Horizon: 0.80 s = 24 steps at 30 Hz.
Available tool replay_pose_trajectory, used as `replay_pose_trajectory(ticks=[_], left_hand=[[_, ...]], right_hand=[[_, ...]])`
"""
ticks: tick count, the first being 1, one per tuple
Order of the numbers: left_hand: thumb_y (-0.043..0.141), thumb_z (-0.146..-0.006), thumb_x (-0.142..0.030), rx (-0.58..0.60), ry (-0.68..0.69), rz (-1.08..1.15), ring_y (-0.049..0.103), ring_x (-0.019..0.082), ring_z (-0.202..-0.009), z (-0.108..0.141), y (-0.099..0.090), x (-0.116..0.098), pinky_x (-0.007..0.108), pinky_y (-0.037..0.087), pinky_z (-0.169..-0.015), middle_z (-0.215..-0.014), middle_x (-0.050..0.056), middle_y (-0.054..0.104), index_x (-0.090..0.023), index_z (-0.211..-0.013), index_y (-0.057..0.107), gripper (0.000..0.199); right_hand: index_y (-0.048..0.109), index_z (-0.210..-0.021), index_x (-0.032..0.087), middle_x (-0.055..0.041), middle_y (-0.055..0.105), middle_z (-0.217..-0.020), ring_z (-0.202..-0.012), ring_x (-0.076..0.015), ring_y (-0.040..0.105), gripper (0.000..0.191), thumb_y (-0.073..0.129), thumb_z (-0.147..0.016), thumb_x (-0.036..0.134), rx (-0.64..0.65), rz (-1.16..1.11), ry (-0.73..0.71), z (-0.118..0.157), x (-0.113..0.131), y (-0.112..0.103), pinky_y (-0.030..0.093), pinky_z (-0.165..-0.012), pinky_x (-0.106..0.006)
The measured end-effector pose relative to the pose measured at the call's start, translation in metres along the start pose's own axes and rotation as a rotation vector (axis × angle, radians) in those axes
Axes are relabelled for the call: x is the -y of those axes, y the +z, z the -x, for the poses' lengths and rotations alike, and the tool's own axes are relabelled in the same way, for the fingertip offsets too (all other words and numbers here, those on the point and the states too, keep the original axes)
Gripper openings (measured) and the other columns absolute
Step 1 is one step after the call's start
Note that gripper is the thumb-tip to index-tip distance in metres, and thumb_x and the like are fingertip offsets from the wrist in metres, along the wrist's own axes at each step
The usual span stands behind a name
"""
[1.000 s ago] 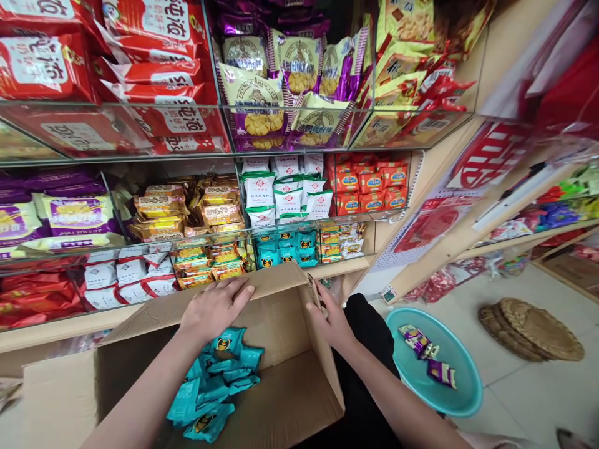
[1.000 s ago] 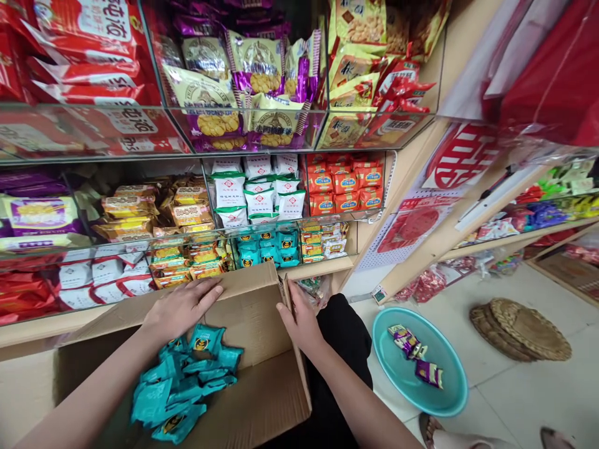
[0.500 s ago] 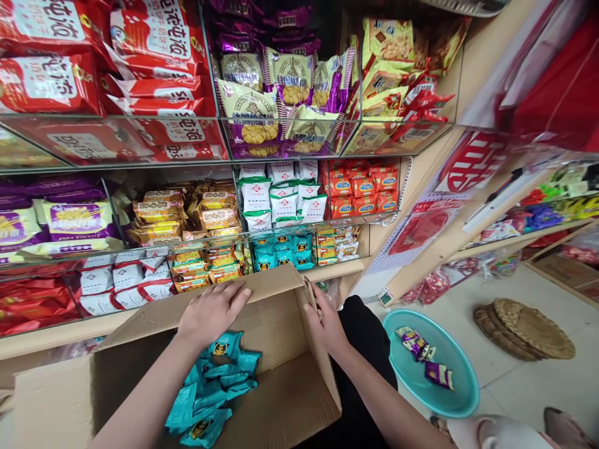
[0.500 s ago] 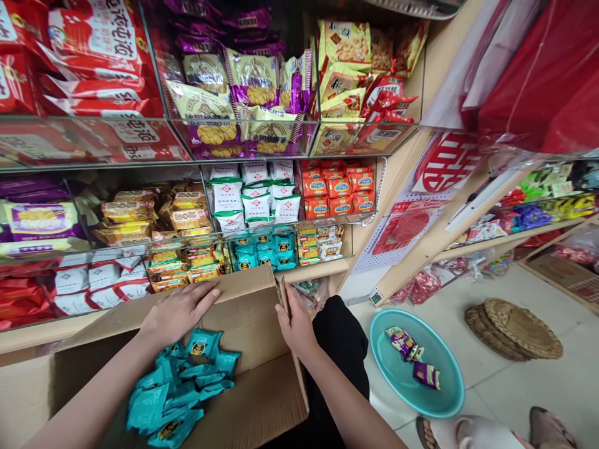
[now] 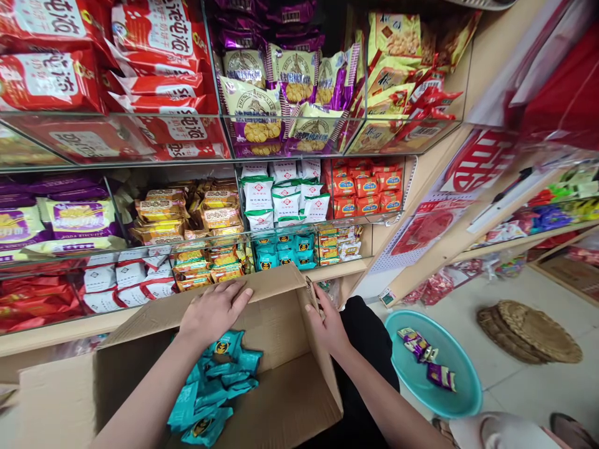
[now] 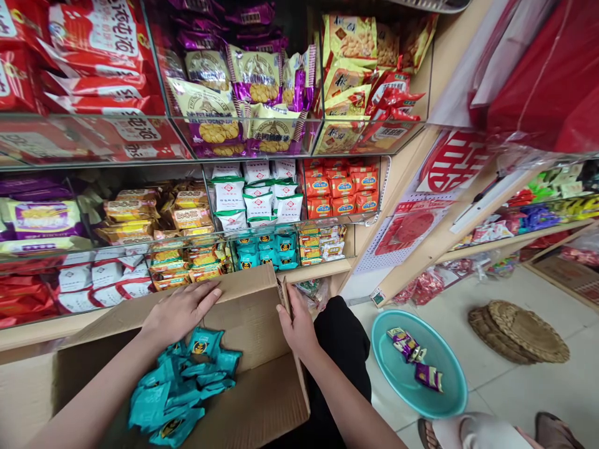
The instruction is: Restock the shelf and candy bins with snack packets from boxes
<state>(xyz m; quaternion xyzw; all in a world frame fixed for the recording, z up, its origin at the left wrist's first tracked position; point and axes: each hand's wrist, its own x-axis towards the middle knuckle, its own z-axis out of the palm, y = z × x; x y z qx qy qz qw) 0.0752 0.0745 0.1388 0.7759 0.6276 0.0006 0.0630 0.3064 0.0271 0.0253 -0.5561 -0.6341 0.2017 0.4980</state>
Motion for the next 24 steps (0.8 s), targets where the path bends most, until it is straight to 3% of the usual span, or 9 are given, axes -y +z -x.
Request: replay_pose_trajectory(ticks=[19,21,24], left_hand=[[0.021,-0.082,-0.055,-0.013,0.006,0.018,0.046,0.026,-0.11,-0.003,-0.004,0.001,0.042,0.037,-0.088,-0.12,0.003,0.053,-0.029,-0.119,0.047,0.053],[0.024,-0.083,-0.052,-0.097,0.055,0.017,0.045,0.025,-0.111,0.001,-0.005,0.002,0.042,0.037,-0.089,-0.12,0.004,0.053,-0.027,-0.119,0.048,0.05],[0.033,-0.083,-0.039,-0.354,0.228,0.023,0.042,0.024,-0.113,0.023,0.006,0.008,0.04,0.034,-0.094,-0.118,0.008,0.053,-0.022,-0.113,0.053,0.039]], right_hand=[[0.033,-0.129,0.016,-0.0113,0.04,-0.131,-0.122,-0.0218,0.035,0.048,0.04,-0.084,0.03,0.018,-0.03,0.033,0.002,0.0,0.001,0.032,-0.1,-0.042],[0.033,-0.129,0.017,-0.0112,0.04,-0.131,-0.121,-0.0216,0.036,0.048,0.04,-0.084,0.03,0.017,-0.034,0.035,0.002,-0.001,0.003,0.033,-0.099,-0.042],[0.034,-0.129,0.016,-0.0117,0.041,-0.13,-0.121,-0.0221,0.036,0.048,0.041,-0.084,0.03,0.003,-0.021,0.028,0.002,-0.002,0.004,0.033,-0.099,-0.043]])
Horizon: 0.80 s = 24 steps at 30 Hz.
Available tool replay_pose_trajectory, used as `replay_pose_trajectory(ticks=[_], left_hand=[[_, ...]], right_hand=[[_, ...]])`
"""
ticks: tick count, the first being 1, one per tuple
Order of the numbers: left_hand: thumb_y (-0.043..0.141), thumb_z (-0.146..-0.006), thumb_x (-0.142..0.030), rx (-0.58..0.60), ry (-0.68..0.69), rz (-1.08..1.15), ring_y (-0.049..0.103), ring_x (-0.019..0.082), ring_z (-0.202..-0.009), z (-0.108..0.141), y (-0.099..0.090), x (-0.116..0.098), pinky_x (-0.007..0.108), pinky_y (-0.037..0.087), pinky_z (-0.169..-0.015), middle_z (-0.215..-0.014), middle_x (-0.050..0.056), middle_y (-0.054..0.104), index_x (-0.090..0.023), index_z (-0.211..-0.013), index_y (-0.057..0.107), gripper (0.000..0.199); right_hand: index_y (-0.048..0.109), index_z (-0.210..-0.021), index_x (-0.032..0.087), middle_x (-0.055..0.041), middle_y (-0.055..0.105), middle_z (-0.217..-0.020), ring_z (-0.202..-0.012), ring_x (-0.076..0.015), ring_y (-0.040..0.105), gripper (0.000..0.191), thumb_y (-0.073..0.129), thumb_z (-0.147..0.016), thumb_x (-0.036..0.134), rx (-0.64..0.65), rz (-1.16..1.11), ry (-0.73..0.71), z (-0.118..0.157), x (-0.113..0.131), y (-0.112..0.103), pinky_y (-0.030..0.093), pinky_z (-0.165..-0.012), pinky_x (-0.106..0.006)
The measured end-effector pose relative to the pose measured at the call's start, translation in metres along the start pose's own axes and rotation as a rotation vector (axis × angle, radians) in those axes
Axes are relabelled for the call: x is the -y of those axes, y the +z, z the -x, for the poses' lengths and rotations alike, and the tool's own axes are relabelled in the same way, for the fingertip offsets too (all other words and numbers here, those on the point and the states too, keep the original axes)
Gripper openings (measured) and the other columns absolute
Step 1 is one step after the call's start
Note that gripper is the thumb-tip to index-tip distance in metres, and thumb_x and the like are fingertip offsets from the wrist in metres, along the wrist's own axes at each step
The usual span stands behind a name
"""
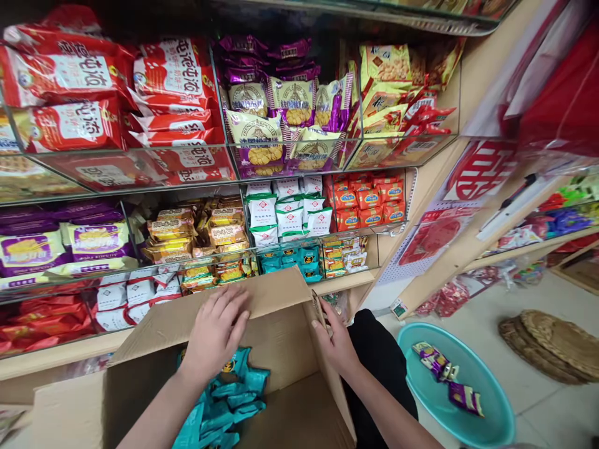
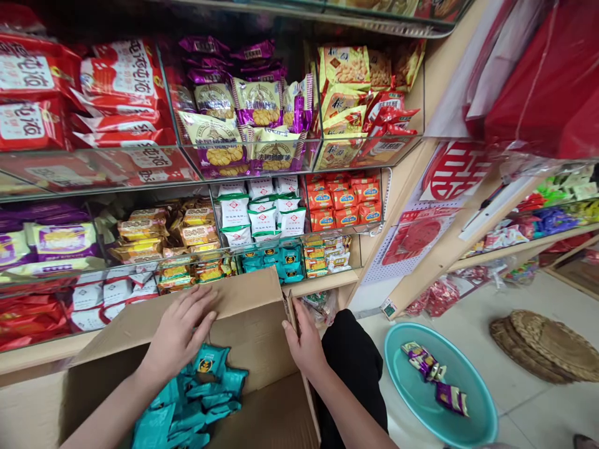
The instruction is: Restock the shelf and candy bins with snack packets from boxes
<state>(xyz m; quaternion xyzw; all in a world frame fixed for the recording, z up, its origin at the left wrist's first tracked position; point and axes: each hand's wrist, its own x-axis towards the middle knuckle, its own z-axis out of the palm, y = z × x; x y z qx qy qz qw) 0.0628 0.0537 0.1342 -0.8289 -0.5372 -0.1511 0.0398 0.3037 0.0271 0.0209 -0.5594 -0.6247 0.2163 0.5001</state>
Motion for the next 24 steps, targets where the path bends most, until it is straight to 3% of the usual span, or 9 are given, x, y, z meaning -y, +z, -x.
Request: replay_pose_trajectory(ticks=[2,5,7,10,13,15,20,24], left_hand=[[0.039,-0.081,-0.03,-0.104,0.139,0.031,0.041,0.024,-0.114,0.028,0.009,0.004,0.039,0.033,-0.095,-0.112,0.008,0.056,-0.022,-0.104,0.058,0.03],[0.042,-0.079,-0.026,0.049,0.225,0.064,0.045,0.022,-0.11,0.07,0.037,0.019,0.037,0.036,-0.093,-0.107,0.006,0.058,-0.027,-0.101,0.059,0.028],[0.041,-0.079,-0.033,0.136,0.035,0.004,0.04,0.025,-0.116,0.091,0.06,0.036,0.041,0.036,-0.094,-0.119,0.008,0.051,-0.026,-0.112,0.054,0.035],[0.036,-0.078,-0.039,0.199,-0.421,-0.138,0.024,0.032,-0.127,0.109,0.092,0.063,0.047,0.035,-0.093,-0.136,0.013,0.031,-0.019,-0.127,0.038,0.053],[0.034,-0.078,-0.039,0.409,-0.63,-0.111,0.032,0.029,-0.124,0.123,0.111,0.084,0.043,0.036,-0.094,-0.136,0.011,0.033,-0.021,-0.127,0.039,0.052],[0.034,-0.078,-0.038,0.468,-0.63,-0.1,0.039,0.027,-0.12,0.13,0.117,0.093,0.039,0.037,-0.093,-0.132,0.011,0.039,-0.021,-0.125,0.041,0.051],[0.033,-0.077,-0.039,0.471,-0.576,-0.113,0.051,0.028,-0.104,0.135,0.113,0.099,0.04,0.038,-0.09,-0.113,0.01,0.057,-0.017,-0.118,0.049,0.049],[0.034,-0.077,-0.04,0.47,-0.497,-0.001,0.056,0.025,-0.092,0.126,0.098,0.099,0.035,0.041,-0.084,-0.094,0.005,0.065,-0.023,-0.084,0.065,0.036]], right_hand=[[0.035,-0.128,0.017,-0.0116,0.042,-0.129,-0.12,-0.0226,0.038,0.047,0.042,-0.083,0.03,-0.018,0.007,-0.01,0.0,0.0,0.0,0.035,-0.098,-0.043],[0.037,-0.128,0.018,-0.0112,0.044,-0.128,-0.119,-0.0229,0.039,0.046,0.043,-0.083,0.029,-0.042,0.017,-0.017,-0.001,0.001,0.001,0.036,-0.097,-0.043],[0.037,-0.127,0.018,-0.0113,0.044,-0.128,-0.119,-0.0231,0.04,0.046,0.043,-0.083,0.028,-0.042,0.019,-0.014,-0.001,0.002,0.001,0.037,-0.096,-0.042],[0.037,-0.127,0.017,-0.0117,0.044,-0.128,-0.118,-0.023,0.04,0.046,0.042,-0.083,0.028,-0.027,0.0,-0.003,-0.002,0.004,0.0,0.038,-0.096,-0.042],[0.037,-0.127,0.018,-0.0112,0.044,-0.128,-0.118,-0.023,0.041,0.045,0.042,-0.083,0.028,-0.033,-0.009,-0.012,-0.002,0.006,0.0,0.039,-0.095,-0.041],[0.037,-0.127,0.018,-0.0108,0.045,-0.128,-0.117,-0.0231,0.042,0.046,0.043,-0.083,0.027,-0.041,-0.006,-0.021,-0.002,0.006,-0.001,0.04,-0.095,-0.04],[0.037,-0.127,0.019,-0.0105,0.044,-0.128,-0.118,-0.0228,0.041,0.045,0.043,-0.083,0.027,-0.026,-0.018,-0.004,-0.002,0.006,-0.001,0.04,-0.094,-0.04],[0.036,-0.127,0.018,-0.0111,0.042,-0.129,-0.119,-0.0229,0.039,0.046,0.042,-0.083,0.028,-0.01,-0.038,0.017,-0.001,0.006,-0.001,0.039,-0.096,-0.041]])
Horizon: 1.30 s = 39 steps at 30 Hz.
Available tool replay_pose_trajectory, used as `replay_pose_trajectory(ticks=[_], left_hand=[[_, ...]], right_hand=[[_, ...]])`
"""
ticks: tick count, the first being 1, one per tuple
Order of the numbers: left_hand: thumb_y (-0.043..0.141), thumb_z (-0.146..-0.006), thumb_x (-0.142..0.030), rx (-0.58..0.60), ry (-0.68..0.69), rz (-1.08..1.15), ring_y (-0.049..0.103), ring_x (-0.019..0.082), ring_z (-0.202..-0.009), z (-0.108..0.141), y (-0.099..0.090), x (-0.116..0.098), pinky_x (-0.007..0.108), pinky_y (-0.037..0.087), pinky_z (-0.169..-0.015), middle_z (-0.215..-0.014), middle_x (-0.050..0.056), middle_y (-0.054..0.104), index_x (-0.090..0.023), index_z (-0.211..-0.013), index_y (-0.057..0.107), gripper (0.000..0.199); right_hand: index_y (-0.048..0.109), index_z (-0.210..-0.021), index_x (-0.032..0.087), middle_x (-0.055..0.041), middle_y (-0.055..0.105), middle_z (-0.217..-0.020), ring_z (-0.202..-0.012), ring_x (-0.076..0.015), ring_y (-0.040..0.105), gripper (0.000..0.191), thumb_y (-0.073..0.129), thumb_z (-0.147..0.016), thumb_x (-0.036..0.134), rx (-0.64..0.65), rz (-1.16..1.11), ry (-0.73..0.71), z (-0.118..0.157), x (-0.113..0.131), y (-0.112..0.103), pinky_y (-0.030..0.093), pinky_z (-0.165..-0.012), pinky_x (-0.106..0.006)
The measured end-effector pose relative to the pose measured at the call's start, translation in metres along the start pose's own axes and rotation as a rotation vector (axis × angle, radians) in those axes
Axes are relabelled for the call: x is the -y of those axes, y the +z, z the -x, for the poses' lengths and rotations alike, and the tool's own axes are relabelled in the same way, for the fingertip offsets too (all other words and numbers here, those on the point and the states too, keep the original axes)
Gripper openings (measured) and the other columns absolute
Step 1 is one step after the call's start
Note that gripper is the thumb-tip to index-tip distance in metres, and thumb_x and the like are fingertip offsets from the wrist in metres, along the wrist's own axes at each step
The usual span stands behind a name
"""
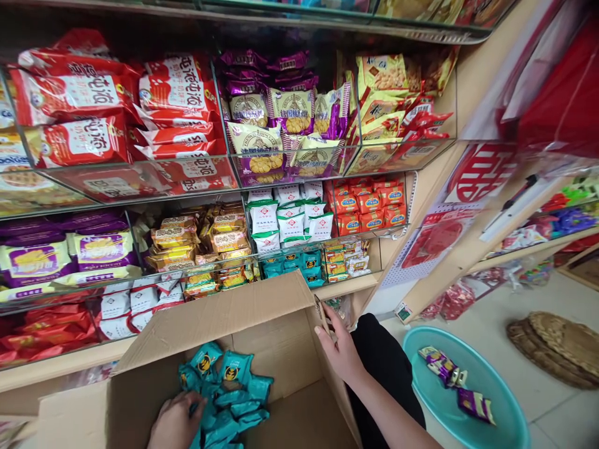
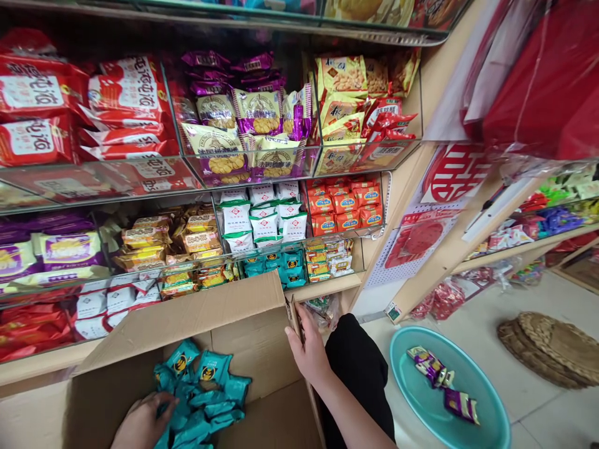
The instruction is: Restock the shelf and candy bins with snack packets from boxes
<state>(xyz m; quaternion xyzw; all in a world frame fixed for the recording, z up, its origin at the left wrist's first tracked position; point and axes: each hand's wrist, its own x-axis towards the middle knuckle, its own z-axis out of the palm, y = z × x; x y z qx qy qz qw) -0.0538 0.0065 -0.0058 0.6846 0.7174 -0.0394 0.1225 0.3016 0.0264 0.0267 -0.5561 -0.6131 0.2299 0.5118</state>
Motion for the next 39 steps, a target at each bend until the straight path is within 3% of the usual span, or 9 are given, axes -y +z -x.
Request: replay_pose_trajectory(ticks=[3,6,12,17,20,23,28,34,39], left_hand=[[0.037,-0.075,-0.043,-0.042,0.027,0.075,0.056,0.025,-0.09,0.001,-0.012,-0.004,0.035,0.043,-0.079,-0.085,0.002,0.067,-0.026,-0.069,0.064,0.033],[0.043,-0.071,-0.049,-0.232,0.087,0.212,0.056,0.025,-0.087,0.007,-0.024,-0.016,0.036,0.043,-0.08,-0.079,0.003,0.067,-0.025,-0.068,0.064,0.032],[0.054,-0.065,-0.055,-0.35,-0.055,0.802,0.059,0.021,-0.08,0.033,-0.057,-0.095,0.031,0.045,-0.077,-0.077,0.001,0.066,-0.022,-0.073,0.064,0.035],[0.061,-0.063,-0.048,-0.438,-0.097,1.258,0.056,0.015,-0.067,0.042,-0.076,-0.163,0.025,0.047,-0.064,-0.067,0.001,0.063,-0.016,-0.073,0.062,0.034],[0.064,-0.062,-0.045,-0.428,-0.083,1.366,0.054,0.012,-0.06,0.043,-0.079,-0.182,0.022,0.045,-0.058,-0.063,-0.001,0.06,-0.016,-0.074,0.06,0.032],[0.058,-0.067,-0.047,-0.478,-0.096,1.392,0.054,0.011,-0.068,0.048,-0.077,-0.192,0.021,0.045,-0.063,-0.072,-0.001,0.06,-0.019,-0.079,0.057,0.03],[0.054,-0.071,-0.046,-0.264,0.022,1.315,0.056,0.014,-0.076,0.061,-0.068,-0.191,0.024,0.046,-0.07,-0.081,0.002,0.061,-0.019,-0.086,0.055,0.031],[0.061,-0.068,-0.037,-0.026,0.247,1.134,0.056,0.016,-0.078,0.059,-0.071,-0.167,0.026,0.045,-0.074,-0.08,0.002,0.064,-0.018,-0.083,0.06,0.025],[0.066,-0.062,-0.036,0.019,0.207,1.294,0.059,0.015,-0.071,0.058,-0.09,-0.172,0.025,0.049,-0.065,-0.072,-0.001,0.064,-0.019,-0.09,0.058,0.034]], right_hand=[[0.036,-0.127,0.018,-0.0111,0.044,-0.128,-0.118,-0.0234,0.04,0.046,0.043,-0.083,0.029,-0.006,-0.008,-0.008,0.0,-0.002,0.001,0.039,-0.095,-0.041],[0.036,-0.127,0.018,-0.0115,0.046,-0.126,-0.116,-0.0233,0.043,0.046,0.043,-0.083,0.028,-0.007,0.002,-0.013,-0.002,-0.004,0.0,0.041,-0.093,-0.041],[0.053,-0.11,0.022,-0.0088,0.05,-0.118,-0.114,-0.0241,0.041,0.03,0.046,-0.081,0.024,-0.153,0.121,-0.198,0.006,0.025,-0.008,0.032,-0.098,-0.046],[0.044,-0.116,0.021,-0.0069,0.056,-0.103,-0.088,-0.0167,0.056,0.035,0.047,-0.082,0.03,0.135,-0.28,-0.031,0.03,0.076,0.008,0.048,-0.072,-0.028],[0.052,-0.093,0.018,-0.0011,0.056,-0.071,-0.062,-0.0118,0.053,0.024,0.04,-0.085,0.038,0.255,-0.437,0.149,0.036,0.09,0.024,0.043,-0.052,-0.021],[0.046,-0.064,0.018,0.0025,0.043,-0.054,-0.051,-0.0097,0.042,0.033,0.038,-0.085,0.042,0.182,-0.375,0.231,0.035,0.091,0.033,0.035,-0.046,-0.02],[0.047,-0.066,0.018,0.0015,0.045,-0.058,-0.055,-0.0106,0.041,0.035,0.036,-0.084,0.046,0.071,-0.452,0.342,0.036,0.087,0.038,0.035,-0.05,-0.021],[0.054,-0.082,0.019,0.0023,0.052,-0.071,-0.066,-0.0102,0.047,0.023,0.056,-0.075,0.04,0.247,-0.76,0.369,0.034,0.083,0.023,0.039,-0.061,-0.021],[0.054,-0.069,0.017,0.0034,0.051,-0.061,-0.057,-0.0087,0.045,0.022,0.063,-0.07,0.037,0.181,-0.874,0.478,0.027,0.078,0.01,0.038,-0.053,-0.021]])
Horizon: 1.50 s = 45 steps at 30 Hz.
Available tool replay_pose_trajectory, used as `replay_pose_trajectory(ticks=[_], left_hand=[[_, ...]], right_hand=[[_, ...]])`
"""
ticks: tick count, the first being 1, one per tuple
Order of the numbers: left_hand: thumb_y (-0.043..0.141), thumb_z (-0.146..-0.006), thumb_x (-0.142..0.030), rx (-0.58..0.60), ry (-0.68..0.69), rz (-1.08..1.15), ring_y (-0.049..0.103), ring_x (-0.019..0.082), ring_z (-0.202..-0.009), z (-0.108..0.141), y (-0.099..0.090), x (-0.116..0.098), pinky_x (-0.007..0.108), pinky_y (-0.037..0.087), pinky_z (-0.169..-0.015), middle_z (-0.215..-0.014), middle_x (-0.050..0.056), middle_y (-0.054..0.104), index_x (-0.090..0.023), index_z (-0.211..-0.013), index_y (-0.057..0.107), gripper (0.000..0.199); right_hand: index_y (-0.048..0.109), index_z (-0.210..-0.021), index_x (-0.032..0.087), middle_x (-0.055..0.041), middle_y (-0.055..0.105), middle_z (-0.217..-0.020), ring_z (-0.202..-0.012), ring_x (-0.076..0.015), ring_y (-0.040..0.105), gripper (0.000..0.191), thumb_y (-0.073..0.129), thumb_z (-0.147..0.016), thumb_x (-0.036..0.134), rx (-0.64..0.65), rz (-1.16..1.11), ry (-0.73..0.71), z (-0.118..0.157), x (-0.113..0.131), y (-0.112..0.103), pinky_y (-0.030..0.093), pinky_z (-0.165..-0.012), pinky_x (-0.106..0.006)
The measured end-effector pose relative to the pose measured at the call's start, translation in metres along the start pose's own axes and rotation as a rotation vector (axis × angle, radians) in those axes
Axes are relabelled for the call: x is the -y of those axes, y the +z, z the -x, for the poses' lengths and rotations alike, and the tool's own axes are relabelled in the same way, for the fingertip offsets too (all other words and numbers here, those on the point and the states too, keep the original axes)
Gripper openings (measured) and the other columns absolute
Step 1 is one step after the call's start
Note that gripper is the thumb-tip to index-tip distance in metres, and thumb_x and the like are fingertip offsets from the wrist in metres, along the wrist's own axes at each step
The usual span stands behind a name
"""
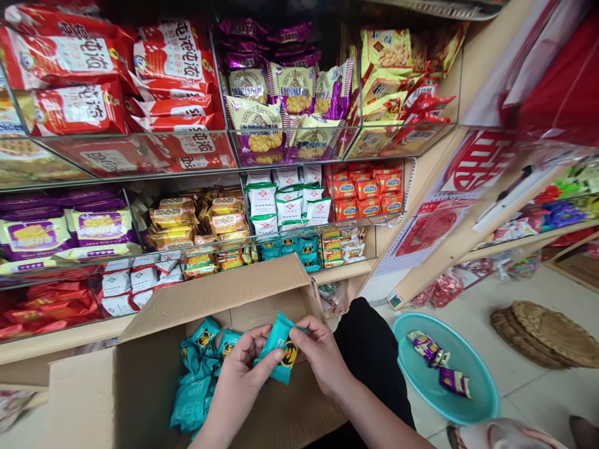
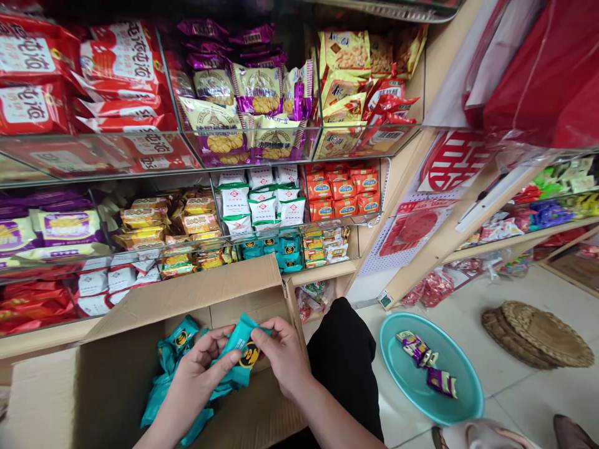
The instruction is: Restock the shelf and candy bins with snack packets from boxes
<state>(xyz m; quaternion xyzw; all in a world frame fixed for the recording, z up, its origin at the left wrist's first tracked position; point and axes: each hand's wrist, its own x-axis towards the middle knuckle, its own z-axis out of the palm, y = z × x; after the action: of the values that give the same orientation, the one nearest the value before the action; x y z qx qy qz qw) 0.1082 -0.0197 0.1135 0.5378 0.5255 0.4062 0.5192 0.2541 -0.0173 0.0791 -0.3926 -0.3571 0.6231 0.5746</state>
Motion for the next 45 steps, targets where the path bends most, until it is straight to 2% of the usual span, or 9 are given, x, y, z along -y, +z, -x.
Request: replay_pose_trajectory(ticks=[3,8,15,22,28,34,37,41,45], left_hand=[[0.067,-0.061,-0.037,-0.037,-0.049,0.046,0.058,0.013,-0.066,-0.004,0.005,-0.009,0.024,0.049,-0.061,-0.07,0.0,0.065,-0.017,-0.083,0.059,0.031],[0.069,-0.057,-0.037,-0.001,-0.041,0.021,0.059,0.014,-0.067,-0.01,0.011,-0.02,0.023,0.05,-0.061,-0.072,0.001,0.065,-0.016,-0.082,0.062,0.033],[0.072,-0.053,-0.035,-0.05,-0.087,0.15,0.061,0.014,-0.071,-0.018,0.023,-0.034,0.025,0.051,-0.066,-0.076,0.001,0.066,-0.016,-0.097,0.06,0.049],[0.069,-0.058,-0.037,-0.03,-0.165,0.213,0.061,0.014,-0.072,-0.021,0.022,-0.027,0.025,0.05,-0.067,-0.078,0.002,0.067,-0.016,-0.103,0.057,0.051],[0.061,-0.066,-0.04,-0.031,0.092,-0.09,0.062,0.016,-0.074,-0.022,0.018,-0.024,0.027,0.051,-0.067,-0.077,0.003,0.067,-0.017,-0.099,0.058,0.04],[0.05,-0.077,-0.033,-0.094,0.54,-0.692,0.055,0.018,-0.097,-0.037,-0.009,-0.027,0.034,0.044,-0.086,-0.102,0.005,0.061,-0.022,-0.1,0.058,0.027],[0.046,-0.08,-0.033,-0.039,0.689,-0.912,0.046,0.02,-0.111,-0.057,-0.02,-0.03,0.037,0.037,-0.095,-0.117,0.007,0.054,-0.021,-0.107,0.055,0.031],[0.035,-0.083,-0.043,0.016,0.575,-1.169,0.037,0.023,-0.12,-0.089,-0.023,-0.034,0.04,0.032,-0.098,-0.131,0.01,0.041,-0.02,-0.115,0.051,0.043],[0.024,-0.083,-0.052,0.061,0.318,-1.25,0.041,0.024,-0.116,-0.11,-0.022,-0.04,0.041,0.033,-0.095,-0.125,0.005,0.049,-0.026,-0.112,0.054,0.049]], right_hand=[[0.05,-0.065,0.017,0.0034,0.053,-0.06,-0.056,-0.009,0.047,0.024,0.064,-0.069,0.036,-0.022,-0.058,0.028,0.0,0.006,-0.005,0.039,-0.052,-0.021],[0.056,-0.089,0.019,0.0009,0.062,-0.082,-0.074,-0.0096,0.054,0.026,0.068,-0.068,0.027,0.148,-0.054,0.017,-0.001,0.021,-0.016,0.041,-0.07,-0.024],[0.052,-0.079,0.017,0.0024,0.059,-0.068,-0.06,-0.0082,0.052,0.026,0.07,-0.066,0.031,0.005,-0.078,0.058,-0.003,0.026,-0.024,0.038,-0.054,-0.02],[0.049,-0.087,0.019,0.002,0.06,-0.075,-0.067,-0.0102,0.055,0.029,0.068,-0.067,0.03,0.035,-0.057,0.04,-0.001,0.029,-0.023,0.041,-0.058,-0.022],[0.037,-0.113,0.026,0.0014,0.06,-0.083,-0.078,-0.013,0.058,0.051,0.065,-0.07,0.025,0.13,0.043,-0.1,0.002,0.036,-0.028,0.045,-0.072,-0.028],[0.035,-0.118,0.025,-0.0023,0.058,-0.091,-0.081,-0.0157,0.057,0.059,0.064,-0.067,0.032,-0.422,0.074,-0.299,-0.027,0.045,-0.071,0.048,-0.064,-0.029],[0.032,-0.121,0.026,-0.0014,0.058,-0.09,-0.077,-0.0144,0.056,0.061,0.062,-0.069,0.03,-0.51,0.211,-0.429,-0.053,0.043,-0.094,0.047,-0.066,-0.029],[0.051,-0.104,0.021,-0.0041,0.056,-0.094,-0.082,-0.017,0.053,0.03,0.053,-0.075,0.028,-0.45,0.59,-0.563,-0.089,0.041,-0.102,0.043,-0.075,-0.033],[0.056,-0.094,0.019,-0.0071,0.054,-0.095,-0.093,-0.0193,0.049,0.02,0.043,-0.08,0.023,-0.381,0.921,-0.691,-0.128,0.039,-0.092,0.04,-0.084,-0.036]])
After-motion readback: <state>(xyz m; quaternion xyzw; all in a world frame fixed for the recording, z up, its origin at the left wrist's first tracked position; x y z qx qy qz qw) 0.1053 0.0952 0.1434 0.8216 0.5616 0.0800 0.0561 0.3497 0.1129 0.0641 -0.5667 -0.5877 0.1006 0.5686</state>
